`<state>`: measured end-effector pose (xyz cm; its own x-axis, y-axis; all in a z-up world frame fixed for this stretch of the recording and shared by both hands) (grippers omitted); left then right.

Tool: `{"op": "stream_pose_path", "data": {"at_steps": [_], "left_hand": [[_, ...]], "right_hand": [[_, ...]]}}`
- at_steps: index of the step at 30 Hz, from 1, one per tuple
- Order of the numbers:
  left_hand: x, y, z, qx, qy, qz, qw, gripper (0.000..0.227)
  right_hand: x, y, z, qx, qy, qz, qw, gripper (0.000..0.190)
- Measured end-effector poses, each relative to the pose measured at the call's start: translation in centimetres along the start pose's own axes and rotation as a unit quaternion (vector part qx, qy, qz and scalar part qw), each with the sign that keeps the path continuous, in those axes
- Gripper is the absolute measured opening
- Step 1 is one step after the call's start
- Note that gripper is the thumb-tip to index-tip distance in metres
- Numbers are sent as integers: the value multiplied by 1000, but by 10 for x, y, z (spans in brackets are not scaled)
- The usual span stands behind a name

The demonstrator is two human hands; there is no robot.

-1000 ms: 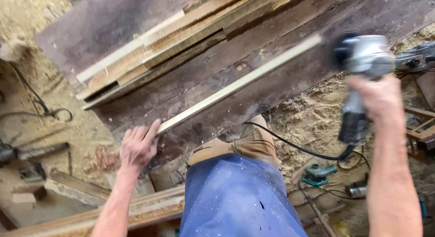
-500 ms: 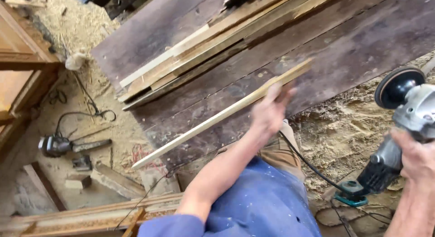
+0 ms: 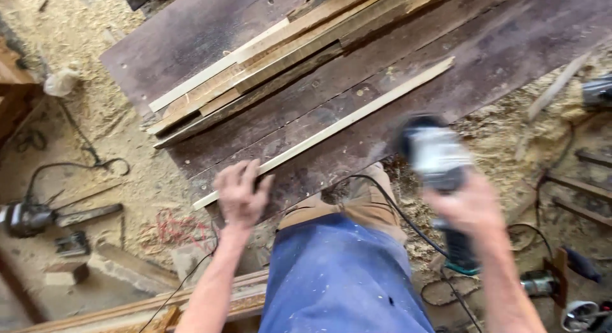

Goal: Sanding thin wooden strips using a power sander in a workshop.

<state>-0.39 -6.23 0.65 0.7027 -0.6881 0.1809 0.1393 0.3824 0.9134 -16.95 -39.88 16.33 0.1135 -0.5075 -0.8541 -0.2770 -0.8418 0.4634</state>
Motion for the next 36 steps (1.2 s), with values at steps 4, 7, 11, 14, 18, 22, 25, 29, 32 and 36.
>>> {"op": "stream_pose_path", "data": {"at_steps": [4, 7, 11, 14, 18, 22, 25, 29, 32, 36], "left_hand": [[-51, -31, -53, 76, 61, -9, 995, 33], [-47, -27, -50, 79, 57, 8, 995, 25], [-45, -26, -50, 67, 75, 7, 995, 20], [-46, -28, -52, 63, 72, 17, 995, 18], [-45, -31, -54, 64, 72, 27, 995, 20], [-38, -23, -50, 40, 46, 47, 997, 15], [-36, -24, -49, 36, 40, 50, 997, 15], [-37, -25, -51, 40, 30, 55, 997, 15], [-37, -23, -47, 42, 45, 45, 997, 15], [-33, -16, -44, 46, 55, 28, 997, 17]], "right_hand": [[11, -91, -24, -295, 159, -98, 937, 73], [29, -127, -34, -360, 171, -152, 905, 75], [20, -101, -62, -320, 154, -133, 925, 66], [62, -41, -57, -296, 135, -69, 943, 72], [116, 39, -48, -251, 108, 22, 962, 82], [153, 76, -51, -109, 176, 38, 978, 49], [140, 60, -58, -123, 168, 23, 978, 48], [99, 9, -72, -191, 144, -16, 971, 56], [44, -31, -95, -239, 157, -92, 954, 67], [51, -101, -63, -317, 179, -119, 924, 75]]}}
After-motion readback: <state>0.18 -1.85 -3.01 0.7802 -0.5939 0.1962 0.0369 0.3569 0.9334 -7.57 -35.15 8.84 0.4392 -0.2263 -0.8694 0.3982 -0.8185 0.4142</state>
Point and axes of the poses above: each hand's wrist, its own x-axis towards the middle knuckle, its own y-axis out of the back of the hand, z = x × y, the point moved 3 cm from there along x, towards the middle knuckle, and after that the axes turned 10 degrees about -z, right-handed, at the moved point
